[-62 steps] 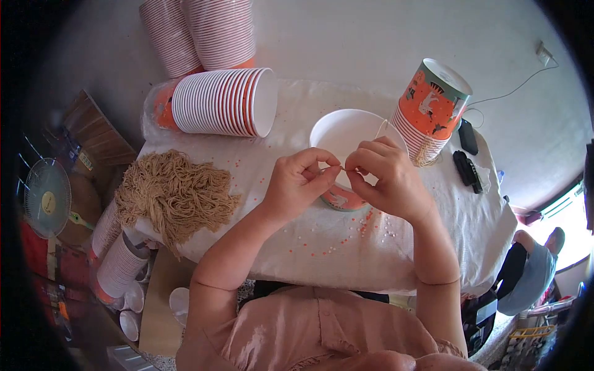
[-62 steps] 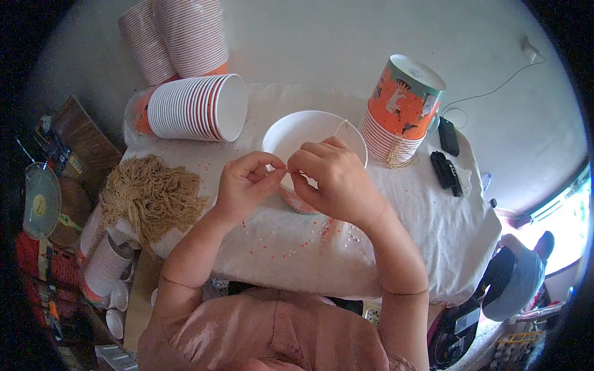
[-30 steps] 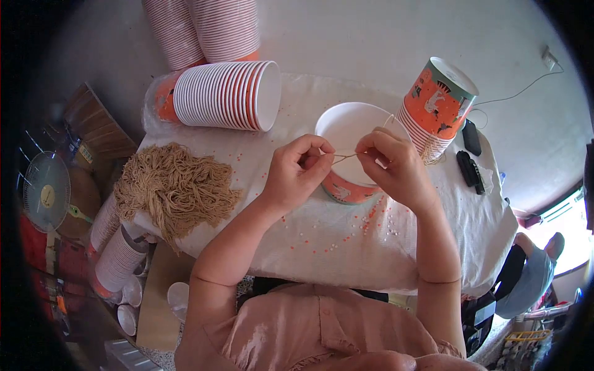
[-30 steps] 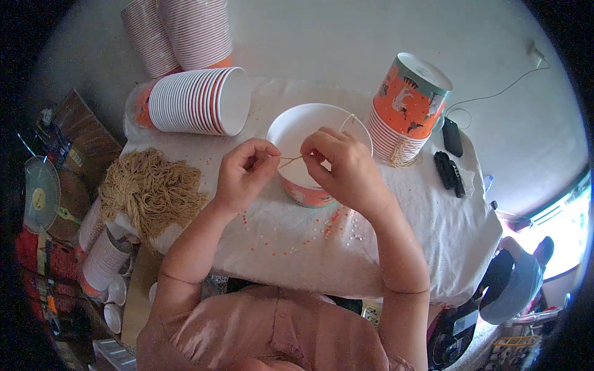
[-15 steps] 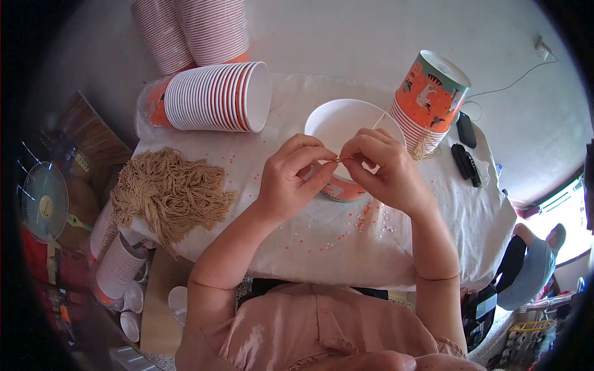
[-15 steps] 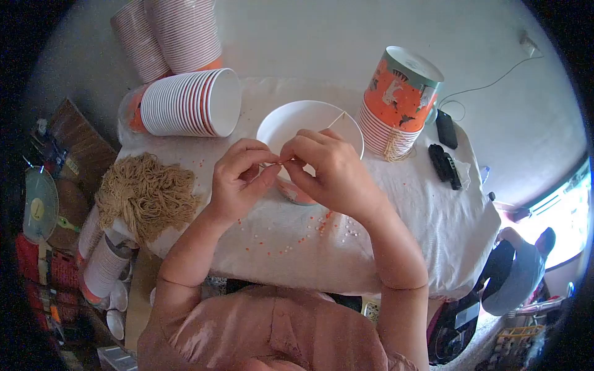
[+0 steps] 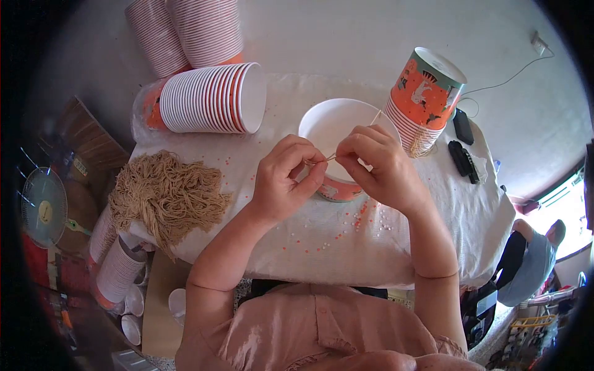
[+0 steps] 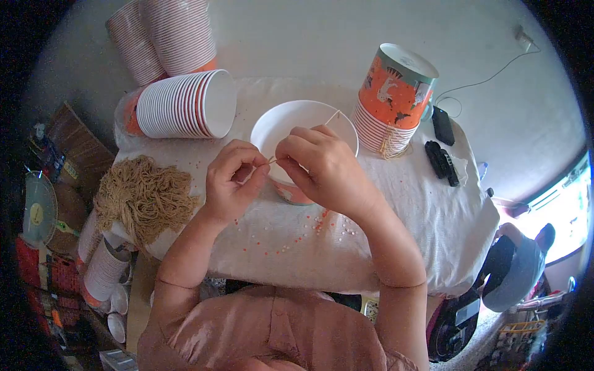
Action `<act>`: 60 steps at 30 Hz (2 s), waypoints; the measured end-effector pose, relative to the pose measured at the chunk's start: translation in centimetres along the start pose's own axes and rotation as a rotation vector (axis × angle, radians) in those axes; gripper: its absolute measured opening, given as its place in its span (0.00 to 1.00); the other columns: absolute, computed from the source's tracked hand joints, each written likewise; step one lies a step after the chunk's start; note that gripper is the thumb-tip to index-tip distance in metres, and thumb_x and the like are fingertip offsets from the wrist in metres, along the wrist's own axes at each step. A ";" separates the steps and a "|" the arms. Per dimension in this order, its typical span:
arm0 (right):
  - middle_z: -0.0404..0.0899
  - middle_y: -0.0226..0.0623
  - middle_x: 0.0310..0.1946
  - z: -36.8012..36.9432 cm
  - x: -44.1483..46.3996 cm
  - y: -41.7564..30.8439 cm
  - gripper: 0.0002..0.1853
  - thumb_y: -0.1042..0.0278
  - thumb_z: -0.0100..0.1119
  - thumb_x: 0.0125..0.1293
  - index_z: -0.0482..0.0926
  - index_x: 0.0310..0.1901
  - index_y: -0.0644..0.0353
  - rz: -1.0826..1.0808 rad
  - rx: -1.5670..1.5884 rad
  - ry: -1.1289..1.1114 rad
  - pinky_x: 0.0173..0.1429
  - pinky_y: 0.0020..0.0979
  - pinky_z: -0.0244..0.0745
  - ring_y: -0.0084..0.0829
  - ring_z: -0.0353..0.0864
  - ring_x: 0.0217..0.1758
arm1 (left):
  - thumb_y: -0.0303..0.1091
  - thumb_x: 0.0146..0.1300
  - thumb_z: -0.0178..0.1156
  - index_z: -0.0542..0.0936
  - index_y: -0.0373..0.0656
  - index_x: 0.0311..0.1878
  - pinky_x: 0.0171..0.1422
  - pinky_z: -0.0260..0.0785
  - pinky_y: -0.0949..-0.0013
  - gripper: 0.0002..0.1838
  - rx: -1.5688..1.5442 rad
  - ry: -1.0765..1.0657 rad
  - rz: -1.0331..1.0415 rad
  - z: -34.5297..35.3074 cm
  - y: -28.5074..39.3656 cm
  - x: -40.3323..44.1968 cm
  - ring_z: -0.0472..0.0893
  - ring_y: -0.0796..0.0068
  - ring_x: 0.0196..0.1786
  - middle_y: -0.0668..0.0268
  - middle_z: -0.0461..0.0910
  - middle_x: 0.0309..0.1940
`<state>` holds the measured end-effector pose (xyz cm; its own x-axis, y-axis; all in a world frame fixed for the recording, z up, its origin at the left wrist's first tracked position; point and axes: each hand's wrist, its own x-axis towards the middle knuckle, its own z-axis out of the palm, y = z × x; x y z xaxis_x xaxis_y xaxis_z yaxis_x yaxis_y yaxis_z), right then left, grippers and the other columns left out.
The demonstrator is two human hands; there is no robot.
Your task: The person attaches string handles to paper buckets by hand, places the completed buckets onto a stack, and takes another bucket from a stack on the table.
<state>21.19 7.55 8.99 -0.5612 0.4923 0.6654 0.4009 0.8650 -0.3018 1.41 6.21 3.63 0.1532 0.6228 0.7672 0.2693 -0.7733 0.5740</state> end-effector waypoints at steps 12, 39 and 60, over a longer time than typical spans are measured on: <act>0.75 0.35 0.28 -1.5 0.3 0.2 0.06 0.76 0.63 0.55 0.75 0.33 0.58 -0.124 -0.198 0.164 0.43 0.37 0.71 0.39 0.78 0.33 | 0.21 0.59 0.63 0.75 0.40 0.34 0.25 0.55 0.79 0.05 -0.095 0.004 -0.083 0.6 -1.0 -0.4 0.63 0.87 0.23 0.71 0.71 0.29; 0.78 0.34 0.24 -2.4 -0.6 -2.9 0.08 0.75 0.63 0.60 0.79 0.42 0.59 0.218 0.074 -0.042 0.28 0.28 0.70 0.28 0.77 0.22 | 0.24 0.64 0.62 0.75 0.38 0.41 0.36 0.76 0.75 0.06 -0.156 0.012 -0.204 1.9 -3.0 -1.7 0.81 0.79 0.32 0.65 0.80 0.34; 0.80 0.40 0.22 -0.1 -1.7 -2.8 0.08 0.64 0.63 0.60 0.82 0.42 0.51 0.202 -0.489 -0.372 0.33 0.42 0.75 0.42 0.82 0.27 | 0.27 0.64 0.58 0.78 0.37 0.40 0.32 0.69 0.76 0.04 -0.563 -0.144 -0.732 -0.1 -3.7 0.0 0.76 0.82 0.28 0.68 0.79 0.30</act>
<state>21.15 4.29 8.74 -0.6185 0.7176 0.3201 0.7592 0.6508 0.0081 0.34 9.04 1.51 0.2542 0.9572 0.1382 -0.1487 -0.1026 0.9836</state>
